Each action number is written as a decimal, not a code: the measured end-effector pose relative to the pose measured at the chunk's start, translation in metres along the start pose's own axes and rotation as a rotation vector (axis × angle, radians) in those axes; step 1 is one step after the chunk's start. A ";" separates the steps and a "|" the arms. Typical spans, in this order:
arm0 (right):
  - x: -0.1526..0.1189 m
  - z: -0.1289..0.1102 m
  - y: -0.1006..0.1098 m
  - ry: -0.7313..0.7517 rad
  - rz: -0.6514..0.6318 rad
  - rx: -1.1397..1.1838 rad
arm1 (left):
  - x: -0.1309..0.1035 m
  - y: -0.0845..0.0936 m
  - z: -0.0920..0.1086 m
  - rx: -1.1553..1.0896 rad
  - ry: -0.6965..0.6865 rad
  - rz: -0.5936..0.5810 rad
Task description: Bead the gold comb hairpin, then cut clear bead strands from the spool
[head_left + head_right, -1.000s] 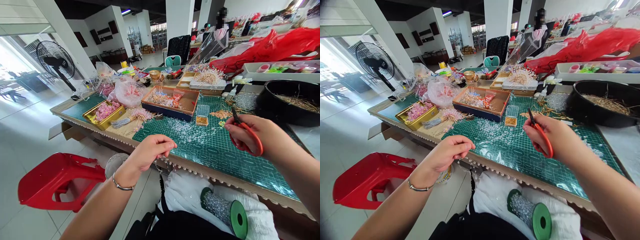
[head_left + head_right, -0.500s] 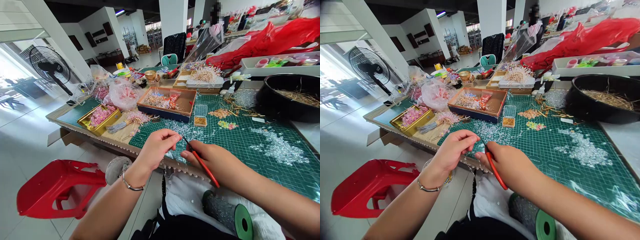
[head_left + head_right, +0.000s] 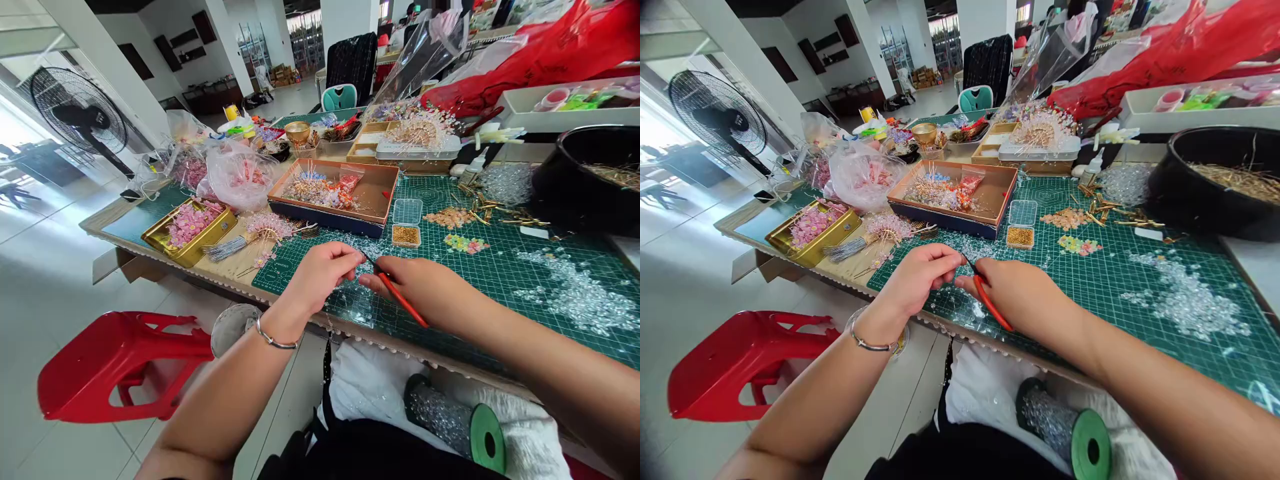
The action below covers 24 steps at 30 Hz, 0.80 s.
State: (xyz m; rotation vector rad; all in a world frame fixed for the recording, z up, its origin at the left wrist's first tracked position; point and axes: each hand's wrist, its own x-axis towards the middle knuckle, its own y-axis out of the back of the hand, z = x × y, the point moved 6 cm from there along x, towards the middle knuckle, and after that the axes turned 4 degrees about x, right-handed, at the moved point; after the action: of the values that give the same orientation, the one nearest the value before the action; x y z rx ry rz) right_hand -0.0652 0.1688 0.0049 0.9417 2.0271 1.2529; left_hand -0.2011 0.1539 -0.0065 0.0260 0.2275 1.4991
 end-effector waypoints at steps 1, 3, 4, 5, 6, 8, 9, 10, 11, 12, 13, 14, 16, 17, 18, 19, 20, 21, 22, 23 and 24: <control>0.004 0.003 0.000 0.011 0.011 0.020 | 0.002 0.001 -0.002 -0.031 0.012 -0.006; 0.010 0.007 0.002 0.018 0.041 0.053 | 0.004 0.002 -0.003 -0.069 0.030 -0.013; 0.011 0.008 0.004 0.014 0.069 0.083 | 0.004 0.003 -0.004 -0.081 0.039 -0.017; 0.010 0.009 0.007 0.010 0.105 0.127 | 0.002 0.003 -0.003 -0.092 0.049 -0.027; 0.009 0.008 0.010 0.014 0.144 0.184 | 0.000 0.003 -0.003 -0.103 0.060 -0.045; 0.002 0.000 0.018 0.054 0.213 0.285 | -0.008 0.002 0.000 -0.131 0.082 -0.101; -0.002 -0.006 0.022 0.089 0.238 0.306 | -0.012 0.000 0.002 -0.148 0.091 -0.132; -0.007 -0.013 0.025 0.131 0.255 0.298 | -0.017 0.000 0.005 -0.165 0.097 -0.155; -0.012 -0.020 0.028 0.167 0.270 0.272 | -0.023 -0.001 0.007 -0.181 0.102 -0.172; -0.017 -0.027 0.032 0.194 0.284 0.237 | -0.029 -0.001 0.009 -0.199 0.106 -0.182; -0.023 -0.034 0.035 0.217 0.293 0.200 | -0.034 0.000 0.011 -0.217 0.109 -0.186; -0.028 -0.040 0.037 0.237 0.295 0.164 | -0.040 0.000 0.013 -0.234 0.113 -0.190; -0.037 -0.051 0.040 0.275 0.293 0.082 | -0.053 0.000 0.017 -0.269 0.121 -0.208; -0.042 -0.057 0.041 0.295 0.301 0.035 | -0.059 0.000 0.018 -0.281 0.124 -0.217; -0.047 -0.062 0.042 0.320 0.313 -0.014 | -0.066 0.000 0.019 -0.290 0.128 -0.225; -0.053 -0.067 0.042 0.346 0.321 -0.065 | -0.072 0.000 0.020 -0.296 0.132 -0.234; -0.058 -0.072 0.043 0.374 0.334 -0.109 | -0.078 0.000 0.021 -0.302 0.133 -0.241; -0.063 -0.077 0.043 0.405 0.349 -0.143 | -0.084 -0.001 0.021 -0.306 0.126 -0.250; -0.069 -0.082 0.044 0.436 0.372 -0.162 | -0.090 -0.001 0.020 -0.313 0.105 -0.262; -0.075 -0.086 0.047 0.464 0.398 -0.166 | -0.095 -0.002 0.019 -0.312 0.069 -0.279; -0.081 -0.089 0.050 0.489 0.435 -0.153 | -0.101 -0.004 0.018 -0.299 0.022 -0.307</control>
State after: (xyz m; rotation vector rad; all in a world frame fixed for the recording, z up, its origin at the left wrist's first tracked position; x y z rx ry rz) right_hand -0.0719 0.0744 0.0945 1.1218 2.0981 2.0076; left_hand -0.1996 0.0556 0.0235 -0.2540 0.0206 1.2147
